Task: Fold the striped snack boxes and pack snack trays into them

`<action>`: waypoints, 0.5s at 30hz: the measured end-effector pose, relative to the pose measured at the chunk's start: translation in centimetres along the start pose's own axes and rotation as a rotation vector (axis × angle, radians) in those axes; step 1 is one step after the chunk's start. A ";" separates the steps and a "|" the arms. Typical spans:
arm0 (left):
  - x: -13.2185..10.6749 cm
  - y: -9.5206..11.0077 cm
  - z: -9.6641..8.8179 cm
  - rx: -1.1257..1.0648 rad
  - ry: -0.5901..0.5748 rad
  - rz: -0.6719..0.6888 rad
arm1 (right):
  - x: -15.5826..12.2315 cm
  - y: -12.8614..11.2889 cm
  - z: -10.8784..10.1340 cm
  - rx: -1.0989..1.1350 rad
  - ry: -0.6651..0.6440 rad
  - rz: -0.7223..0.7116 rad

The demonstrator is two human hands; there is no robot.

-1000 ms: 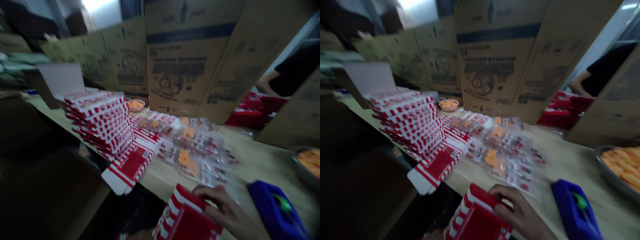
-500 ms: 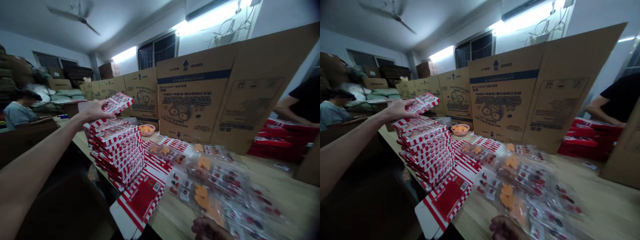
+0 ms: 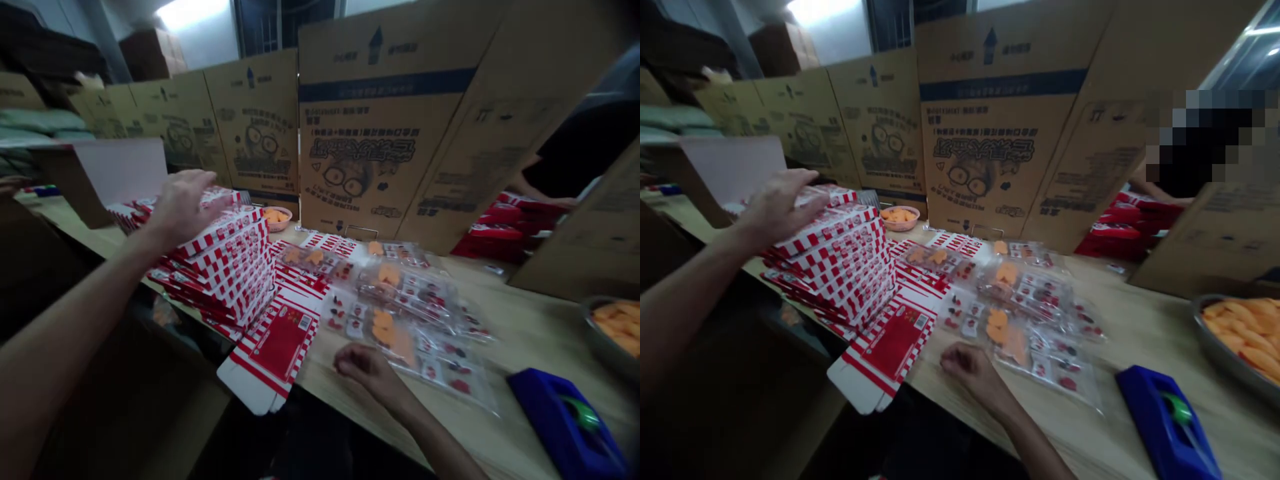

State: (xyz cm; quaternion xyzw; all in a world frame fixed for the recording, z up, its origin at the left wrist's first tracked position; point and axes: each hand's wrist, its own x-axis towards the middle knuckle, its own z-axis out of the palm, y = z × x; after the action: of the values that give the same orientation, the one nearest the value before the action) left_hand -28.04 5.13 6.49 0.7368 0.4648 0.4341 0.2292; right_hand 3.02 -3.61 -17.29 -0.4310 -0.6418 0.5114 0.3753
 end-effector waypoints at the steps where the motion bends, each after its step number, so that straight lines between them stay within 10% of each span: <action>1: -2.1 -0.4 2.1 0.035 -0.016 0.020 | 1.6 -0.2 0.4 -0.041 0.001 -0.013; 4: -8.8 -3.2 9.6 0.395 -0.170 0.246 | 7.0 -1.2 1.8 -0.314 0.005 0.019; 8: -13.9 -9.7 17.1 0.726 -0.325 -0.004 | 13.7 -2.4 3.9 -0.467 -0.026 0.052; 15: -14.4 -13.9 19.0 0.831 -0.309 -0.247 | 18.9 -2.3 6.3 -0.544 -0.015 0.153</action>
State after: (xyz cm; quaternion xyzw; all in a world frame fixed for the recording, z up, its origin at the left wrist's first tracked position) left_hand -21.30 0.09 -19.78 0.7615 0.6441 0.0654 0.0309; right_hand -9.72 11.73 -15.48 -0.5594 -0.7236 0.3505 0.2016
